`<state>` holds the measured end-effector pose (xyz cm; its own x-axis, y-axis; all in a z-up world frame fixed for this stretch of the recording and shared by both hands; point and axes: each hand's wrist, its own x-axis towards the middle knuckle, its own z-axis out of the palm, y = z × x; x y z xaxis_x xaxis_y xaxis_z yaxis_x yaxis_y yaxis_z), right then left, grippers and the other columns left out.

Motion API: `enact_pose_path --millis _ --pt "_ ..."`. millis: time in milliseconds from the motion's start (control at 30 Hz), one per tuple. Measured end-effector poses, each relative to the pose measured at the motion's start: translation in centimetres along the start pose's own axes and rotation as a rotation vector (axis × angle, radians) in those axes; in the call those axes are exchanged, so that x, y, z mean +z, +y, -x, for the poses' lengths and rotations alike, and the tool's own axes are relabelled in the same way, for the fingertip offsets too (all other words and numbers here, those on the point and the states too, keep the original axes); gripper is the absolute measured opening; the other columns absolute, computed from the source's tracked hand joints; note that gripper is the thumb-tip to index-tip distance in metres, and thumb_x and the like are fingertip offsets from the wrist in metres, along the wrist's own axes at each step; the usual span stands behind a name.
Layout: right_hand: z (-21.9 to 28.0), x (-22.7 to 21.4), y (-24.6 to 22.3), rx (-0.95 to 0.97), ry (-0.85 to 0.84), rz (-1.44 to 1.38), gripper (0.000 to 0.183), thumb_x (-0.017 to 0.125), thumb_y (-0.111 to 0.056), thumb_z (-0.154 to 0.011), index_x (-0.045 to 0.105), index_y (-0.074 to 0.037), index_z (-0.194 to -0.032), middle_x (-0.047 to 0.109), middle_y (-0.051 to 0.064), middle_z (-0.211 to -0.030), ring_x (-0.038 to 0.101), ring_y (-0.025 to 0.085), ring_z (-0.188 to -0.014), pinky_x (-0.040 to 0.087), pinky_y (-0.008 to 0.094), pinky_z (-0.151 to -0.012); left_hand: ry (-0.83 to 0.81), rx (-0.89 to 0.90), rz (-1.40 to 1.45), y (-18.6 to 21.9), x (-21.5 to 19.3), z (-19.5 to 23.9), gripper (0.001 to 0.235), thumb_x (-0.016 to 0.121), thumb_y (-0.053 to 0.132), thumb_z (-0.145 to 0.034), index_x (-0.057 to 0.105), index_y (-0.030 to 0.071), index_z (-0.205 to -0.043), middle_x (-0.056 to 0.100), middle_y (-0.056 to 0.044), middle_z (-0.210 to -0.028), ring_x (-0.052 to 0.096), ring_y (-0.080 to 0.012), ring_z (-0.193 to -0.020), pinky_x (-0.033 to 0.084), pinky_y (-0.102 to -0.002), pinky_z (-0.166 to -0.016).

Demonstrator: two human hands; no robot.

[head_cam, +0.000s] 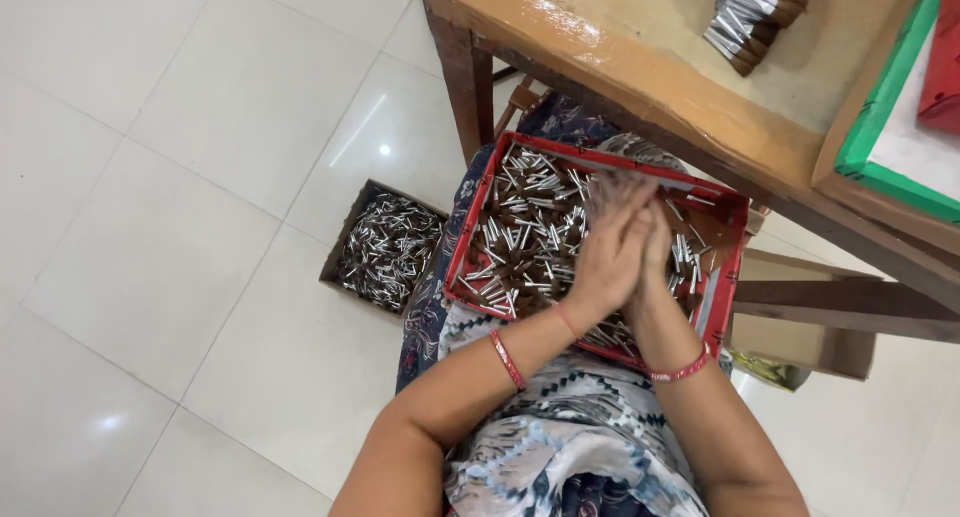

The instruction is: The person sits on the floor and sorts small metal parts from a red tray on their lap. They pick up the parts, arrange them, and place them into a black container on the floor. The person also moves a stack of boxes on the table to clear space.

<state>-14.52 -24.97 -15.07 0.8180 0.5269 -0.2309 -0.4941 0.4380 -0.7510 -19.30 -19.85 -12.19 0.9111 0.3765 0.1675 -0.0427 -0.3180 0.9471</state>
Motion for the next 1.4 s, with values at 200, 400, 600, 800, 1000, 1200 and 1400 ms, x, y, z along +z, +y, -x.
enact_pose_path --millis 200,400,600,800,1000,1200,1400 --pt "-1.1 -2.1 1.8 0.082 0.118 -0.129 0.064 0.045 -0.044 -0.105 0.04 -0.011 -0.159 0.039 0.012 -0.165 0.038 0.027 -0.15 0.032 0.04 -0.123 0.113 0.038 -0.093 -2.8 0.4 -2.2 0.051 0.036 0.035 -0.11 0.051 0.016 -0.155 0.04 -0.015 -0.168 0.025 -0.0389 -0.162 0.01 -0.058 -0.133" --pt "0.6 0.0 1.2 0.098 0.229 -0.09 0.063 0.043 -0.04 -0.105 0.042 -0.004 -0.156 0.044 0.016 -0.163 0.041 0.032 -0.15 0.038 0.043 -0.12 0.172 -0.011 -0.168 -3.6 -1.3 -4.8 0.046 0.039 0.035 -0.111 0.056 0.015 -0.15 0.044 -0.013 -0.166 0.031 -0.0377 -0.161 0.017 -0.053 -0.134" --pt "1.1 1.4 -0.3 -0.053 0.157 0.074 0.064 0.034 -0.045 -0.103 0.027 -0.016 -0.16 0.036 0.011 -0.165 0.039 0.03 -0.15 0.037 0.04 -0.12 0.051 -0.059 -0.032 -3.4 -0.1 -3.2 0.049 0.039 0.035 -0.107 0.056 0.015 -0.148 0.045 -0.013 -0.163 0.03 -0.0376 -0.159 0.009 -0.053 -0.13" --pt "-2.0 -3.8 2.3 -0.231 -0.092 0.014 0.063 0.033 -0.046 -0.109 0.029 -0.012 -0.163 0.033 0.016 -0.169 0.034 0.032 -0.156 0.034 0.041 -0.125 -0.013 -0.014 0.046 -0.7 -0.8 -1.6 0.048 0.041 0.033 -0.109 0.053 0.011 -0.151 0.04 -0.017 -0.163 0.024 -0.0408 -0.158 0.007 -0.052 -0.13" --pt "-1.2 -3.2 2.0 -0.113 -0.042 -0.026 0.065 0.038 -0.044 -0.104 0.033 -0.014 -0.161 0.038 0.017 -0.163 0.041 0.036 -0.147 0.039 0.045 -0.119 -0.009 0.035 0.111 -0.8 0.3 -0.1 0.047 0.041 0.034 -0.111 0.057 0.009 -0.147 0.046 -0.017 -0.162 0.024 -0.0408 -0.161 0.009 -0.053 -0.133" --pt "-0.4 0.5 0.4 0.147 0.226 -0.118 0.065 0.042 -0.047 -0.104 0.037 -0.013 -0.159 0.036 0.011 -0.165 0.036 0.031 -0.149 0.032 0.043 -0.121 0.032 0.025 -0.078 -1.0 -0.6 -1.8 0.041 0.041 0.027 -0.112 0.061 0.016 -0.145 0.046 -0.014 -0.164 0.027 -0.0399 -0.158 0.006 -0.057 -0.131" --pt "0.6 0.8 0.8 0.106 0.189 -0.117 0.063 0.044 -0.045 -0.104 0.04 -0.012 -0.158 0.044 0.008 -0.162 0.044 0.025 -0.146 0.033 0.041 -0.122 0.165 0.026 -0.151 -3.8 -1.0 -4.2 0.045 0.045 0.03 -0.108 0.057 0.016 -0.149 0.048 -0.012 -0.163 0.036 -0.0375 -0.157 0.019 -0.051 -0.132"
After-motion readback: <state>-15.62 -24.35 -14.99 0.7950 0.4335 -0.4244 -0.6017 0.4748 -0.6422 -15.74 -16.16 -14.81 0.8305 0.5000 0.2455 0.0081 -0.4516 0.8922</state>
